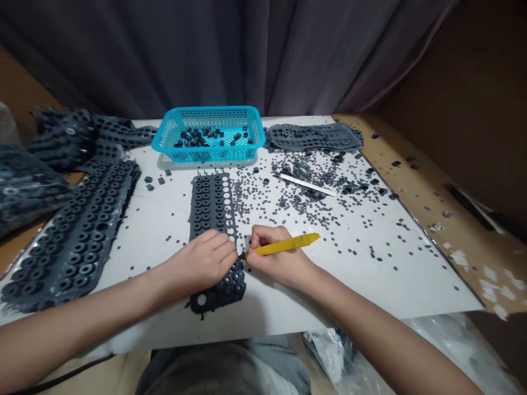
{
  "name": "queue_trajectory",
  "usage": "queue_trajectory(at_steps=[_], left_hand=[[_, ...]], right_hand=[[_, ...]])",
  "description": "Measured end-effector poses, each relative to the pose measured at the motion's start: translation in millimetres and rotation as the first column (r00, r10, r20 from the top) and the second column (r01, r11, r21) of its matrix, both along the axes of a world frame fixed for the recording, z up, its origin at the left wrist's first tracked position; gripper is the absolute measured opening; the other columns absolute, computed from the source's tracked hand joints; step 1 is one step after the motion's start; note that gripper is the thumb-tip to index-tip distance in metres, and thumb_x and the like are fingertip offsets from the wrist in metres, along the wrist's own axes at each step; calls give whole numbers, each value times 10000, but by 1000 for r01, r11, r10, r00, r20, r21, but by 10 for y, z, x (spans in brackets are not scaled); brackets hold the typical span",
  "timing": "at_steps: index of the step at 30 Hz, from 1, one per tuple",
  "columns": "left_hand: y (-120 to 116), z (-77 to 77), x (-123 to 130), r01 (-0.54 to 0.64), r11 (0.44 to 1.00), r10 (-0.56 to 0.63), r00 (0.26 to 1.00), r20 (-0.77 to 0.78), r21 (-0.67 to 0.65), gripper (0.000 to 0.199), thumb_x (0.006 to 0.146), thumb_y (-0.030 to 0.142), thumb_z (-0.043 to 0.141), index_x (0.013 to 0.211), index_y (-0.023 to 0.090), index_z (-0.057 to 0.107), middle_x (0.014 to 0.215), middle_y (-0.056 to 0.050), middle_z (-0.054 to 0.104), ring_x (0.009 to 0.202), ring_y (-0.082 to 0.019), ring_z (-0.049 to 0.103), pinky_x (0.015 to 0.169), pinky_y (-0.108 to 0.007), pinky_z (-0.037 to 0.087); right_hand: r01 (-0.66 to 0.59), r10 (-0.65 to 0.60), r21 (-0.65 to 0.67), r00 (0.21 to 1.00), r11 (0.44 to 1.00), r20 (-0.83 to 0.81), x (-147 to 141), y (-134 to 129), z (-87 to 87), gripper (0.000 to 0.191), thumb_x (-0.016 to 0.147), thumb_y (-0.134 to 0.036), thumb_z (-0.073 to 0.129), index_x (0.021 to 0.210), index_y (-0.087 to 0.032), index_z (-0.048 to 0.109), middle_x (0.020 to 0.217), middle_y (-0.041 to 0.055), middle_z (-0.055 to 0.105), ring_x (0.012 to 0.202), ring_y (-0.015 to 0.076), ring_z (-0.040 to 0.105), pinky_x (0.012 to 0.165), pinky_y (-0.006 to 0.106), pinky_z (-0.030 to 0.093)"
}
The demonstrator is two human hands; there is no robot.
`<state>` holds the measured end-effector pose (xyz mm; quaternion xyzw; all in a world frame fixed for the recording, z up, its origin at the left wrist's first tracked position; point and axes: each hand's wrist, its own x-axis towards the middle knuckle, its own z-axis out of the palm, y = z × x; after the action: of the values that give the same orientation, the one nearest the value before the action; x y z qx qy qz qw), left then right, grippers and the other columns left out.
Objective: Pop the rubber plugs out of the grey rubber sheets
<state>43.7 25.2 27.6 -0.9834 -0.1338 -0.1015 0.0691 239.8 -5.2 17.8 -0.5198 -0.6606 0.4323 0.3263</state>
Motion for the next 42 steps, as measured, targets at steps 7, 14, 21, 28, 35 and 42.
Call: queue_trajectory(at_steps=[7, 14, 21, 28, 35, 42], left_hand=[[14, -158, -96, -92, 981, 102, 993, 54, -173, 214, 945, 135, 384, 873, 153, 584, 840, -66, 635, 784, -184, 522, 698, -316, 368], [22, -178, -126, -99, 944, 144, 982, 124, -314, 187, 943, 142, 393, 888, 159, 571, 848, -42, 654, 800, -171, 528, 701, -306, 355], [19, -193, -160, -130, 884, 224, 961, 162, -449, 164, 932, 159, 405, 902, 183, 564, 857, -38, 655, 817, -164, 544, 727, -300, 376], [29, -228, -187, -150, 816, 273, 951, 144, -559, 132, 924, 171, 430, 926, 185, 561, 899, -39, 653, 857, -166, 537, 757, -300, 395], [115, -82, -121, -189, 745, 256, 967, 13, -640, 152, 919, 244, 468, 927, 191, 610, 899, -42, 660, 863, -180, 554, 775, -313, 406], [150, 28, -96, -172, 753, 196, 980, -32, -635, 202, 899, 224, 491, 1031, 195, 641, 921, -55, 648, 866, -184, 557, 778, -302, 427]], right_hand=[[-6, 6, -25, 1000, 1000, -17, 18, 8, -20, 143, 645, -120, 535, 571, -188, 432, 489, -62, 412, 454, 63, 349, 436, 187, 237], [-7, 6, -33, 1000, 999, -22, 19, 9, -55, 137, 651, -128, 535, 576, -188, 437, 504, -52, 444, 464, 66, 361, 436, 194, 242], [-7, 5, -45, 1000, 999, -30, 19, 5, -48, 137, 656, -125, 534, 579, -187, 440, 499, -56, 439, 457, 62, 357, 437, 190, 241], [-3, 0, -61, 999, 998, -41, 13, 10, -46, 141, 655, -127, 539, 577, -186, 438, 503, -54, 447, 455, 64, 371, 423, 183, 243], [-58, 51, -48, 991, 997, -124, 35, 11, 8, 132, 654, -127, 543, 590, -185, 442, 501, -60, 457, 445, 59, 373, 428, 177, 263], [-64, 29, -151, 974, 986, -224, 58, 5, -5, 112, 661, -148, 558, 617, -187, 462, 510, -42, 505, 459, 83, 446, 443, 189, 303]])
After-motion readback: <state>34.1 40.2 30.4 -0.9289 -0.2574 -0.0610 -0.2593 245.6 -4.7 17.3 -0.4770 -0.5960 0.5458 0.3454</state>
